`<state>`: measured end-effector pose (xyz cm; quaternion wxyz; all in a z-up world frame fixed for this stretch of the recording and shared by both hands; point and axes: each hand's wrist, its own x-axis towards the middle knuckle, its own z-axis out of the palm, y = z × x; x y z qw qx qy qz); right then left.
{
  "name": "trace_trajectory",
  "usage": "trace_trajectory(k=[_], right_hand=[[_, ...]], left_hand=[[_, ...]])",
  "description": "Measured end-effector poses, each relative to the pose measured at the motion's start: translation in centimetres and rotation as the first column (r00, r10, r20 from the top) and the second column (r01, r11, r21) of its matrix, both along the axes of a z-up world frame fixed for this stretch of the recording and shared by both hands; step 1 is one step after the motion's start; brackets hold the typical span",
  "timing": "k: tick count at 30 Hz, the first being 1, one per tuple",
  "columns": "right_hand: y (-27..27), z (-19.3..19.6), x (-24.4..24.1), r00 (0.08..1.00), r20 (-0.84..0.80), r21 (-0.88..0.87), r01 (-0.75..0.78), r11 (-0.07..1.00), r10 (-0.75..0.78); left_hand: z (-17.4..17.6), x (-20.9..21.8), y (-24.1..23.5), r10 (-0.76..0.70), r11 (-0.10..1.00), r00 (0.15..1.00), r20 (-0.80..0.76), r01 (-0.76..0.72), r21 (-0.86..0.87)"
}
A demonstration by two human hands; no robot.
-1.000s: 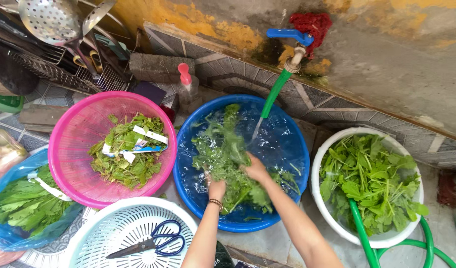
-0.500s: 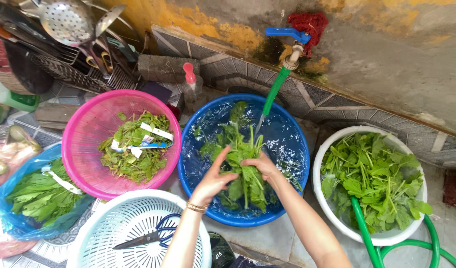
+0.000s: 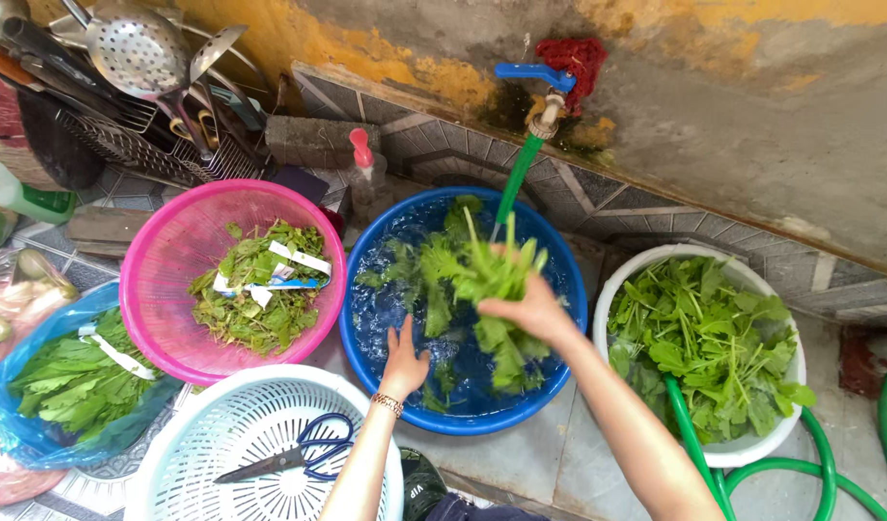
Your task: The person washes leafy green vegetables in a blue basin under running water, then uses scissors to trim the stems and transfers the cleaned greens into a white bowl. The person also handles a green hose to fill the bowl with water.
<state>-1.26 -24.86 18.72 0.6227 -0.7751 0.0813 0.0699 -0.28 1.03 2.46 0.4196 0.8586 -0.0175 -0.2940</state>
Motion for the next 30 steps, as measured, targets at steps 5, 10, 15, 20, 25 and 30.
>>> trace_trajectory(k=[5,10,15,20,25,30], right_hand=[[-2.9,-8.3,-1.7,0.993,-0.111,-0.718,-0.107,0.688,0.039],[-6.7,-13.9,-3.4,0.967,-0.238,-0.522,-0.048,0.851,-0.092],[-2.0,-18.3,-4.8,0.901,-0.394,0.004,0.199,0.980,-0.181],[0.3,-24.2,-4.6,0.962,-0.255,-0.048,0.094,0.994,-0.103],[3.3,-29.1,-2.8,0.900,-0.299,-0.455,0.157,0.876,-0.317],[5.7,-29.3,-2.0,0.832,-0.485,0.074,0.345,0.936,-0.268]], left_hand=[[-2.6,0.2,0.7,0.092,0.993,0.980,0.175,-0.078,-0.087],[-1.1,2.6,0.3,0.118,0.986,0.978,0.169,-0.096,-0.133],[-4.1,-0.5,-5.2,0.072,0.930,0.997,0.036,-0.054,-0.364],[-11.7,-2.8,-5.0,0.018,0.990,0.992,-0.122,-0.034,-0.134],[-15.0,-2.9,-4.0,0.217,0.960,0.961,-0.170,-0.179,0.214],[-12.3,-2.9,-5.6,0.350,0.723,0.896,-0.274,-0.444,-0.529]])
